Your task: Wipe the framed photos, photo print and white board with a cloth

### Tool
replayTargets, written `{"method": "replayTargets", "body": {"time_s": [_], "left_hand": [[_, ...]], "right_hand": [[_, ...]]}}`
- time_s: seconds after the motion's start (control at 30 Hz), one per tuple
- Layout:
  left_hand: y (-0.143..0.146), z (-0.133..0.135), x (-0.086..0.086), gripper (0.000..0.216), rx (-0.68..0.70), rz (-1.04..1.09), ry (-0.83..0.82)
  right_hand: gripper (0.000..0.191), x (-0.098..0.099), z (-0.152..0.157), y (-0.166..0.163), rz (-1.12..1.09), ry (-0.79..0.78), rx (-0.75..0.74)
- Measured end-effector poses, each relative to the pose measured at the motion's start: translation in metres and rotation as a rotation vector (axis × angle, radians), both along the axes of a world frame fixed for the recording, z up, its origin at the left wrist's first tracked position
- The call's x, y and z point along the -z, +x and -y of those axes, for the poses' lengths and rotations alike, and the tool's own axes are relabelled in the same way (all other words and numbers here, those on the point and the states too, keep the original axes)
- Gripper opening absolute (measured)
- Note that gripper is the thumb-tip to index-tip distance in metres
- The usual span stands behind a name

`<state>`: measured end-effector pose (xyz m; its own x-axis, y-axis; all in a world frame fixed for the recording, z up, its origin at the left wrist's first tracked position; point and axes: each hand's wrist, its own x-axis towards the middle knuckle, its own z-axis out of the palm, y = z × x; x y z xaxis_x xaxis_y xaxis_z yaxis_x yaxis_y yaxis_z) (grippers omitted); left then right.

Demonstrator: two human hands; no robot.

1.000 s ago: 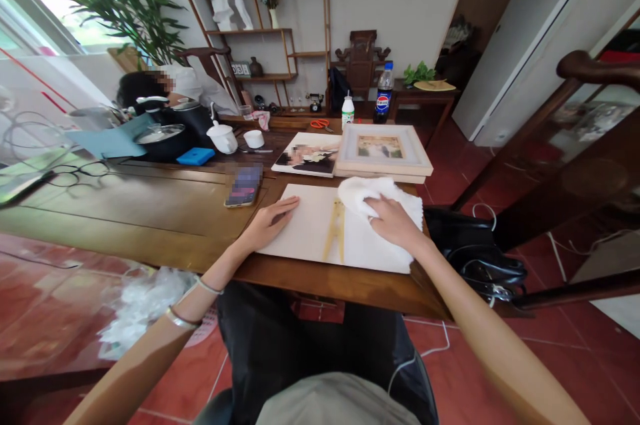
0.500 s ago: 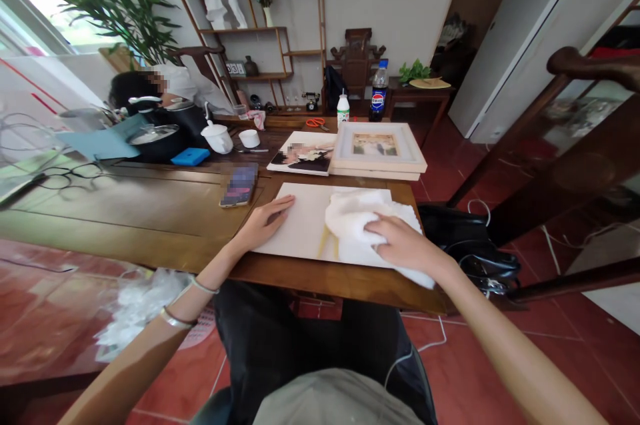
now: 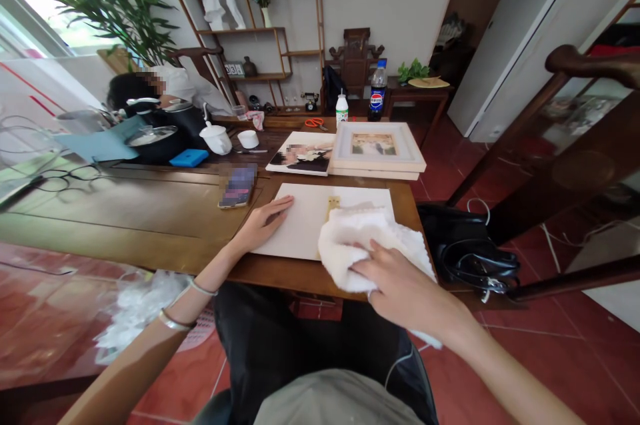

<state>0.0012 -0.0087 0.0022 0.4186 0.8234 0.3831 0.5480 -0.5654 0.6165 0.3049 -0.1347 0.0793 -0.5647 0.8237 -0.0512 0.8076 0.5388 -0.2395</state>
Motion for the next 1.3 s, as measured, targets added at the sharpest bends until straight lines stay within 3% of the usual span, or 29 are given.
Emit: {"method": "replayTargets", "body": {"time_s": [0.07, 0.17, 0.33, 0.47, 0.63, 0.83, 0.93, 1.03, 1.17, 1.3], "left_hand": [[0.000, 0.000, 0.000, 0.040, -0.001, -0.001, 0.001], [0.000, 0.000, 0.000, 0.040, 0.003, 0.004, 0.003], [-0.001, -0.001, 0.001, 0.039, 0.008, 0.011, 0.005], [-0.002, -0.002, 0.001, 0.039, 0.013, 0.008, 0.010], [-0.002, -0.001, 0.000, 0.039, 0.011, 0.001, 0.006], [-0.001, -0.001, 0.001, 0.039, 0.008, 0.010, 0.005], [-0.001, -0.001, 0.001, 0.040, 0.008, 0.006, 0.006], [-0.001, 0.000, 0.000, 0.040, 0.005, 0.006, 0.006], [-0.001, 0.000, -0.001, 0.039, 0.005, 0.012, 0.007], [-0.001, 0.000, -0.001, 0.039, 0.010, 0.017, 0.002]], "right_hand": [[0.041, -0.008, 0.004, 0.006, -0.014, -0.096, -0.004], [0.045, -0.006, -0.023, 0.018, -0.034, -0.149, 0.054], [0.044, 0.009, -0.100, 0.028, -0.100, -0.036, 0.192], [0.044, 0.014, -0.133, 0.028, -0.138, 0.047, 0.282], [0.044, 0.009, -0.115, 0.025, -0.085, 0.067, 0.248], [0.046, -0.017, -0.026, 0.017, -0.012, -0.123, 0.067], [0.040, -0.025, 0.002, 0.014, -0.012, -0.210, 0.017], [0.042, -0.017, -0.010, 0.011, -0.050, -0.151, 0.035], [0.044, 0.008, -0.068, -0.004, -0.128, 0.017, 0.126], [0.047, 0.025, -0.119, -0.030, -0.133, 0.132, 0.091]]}}
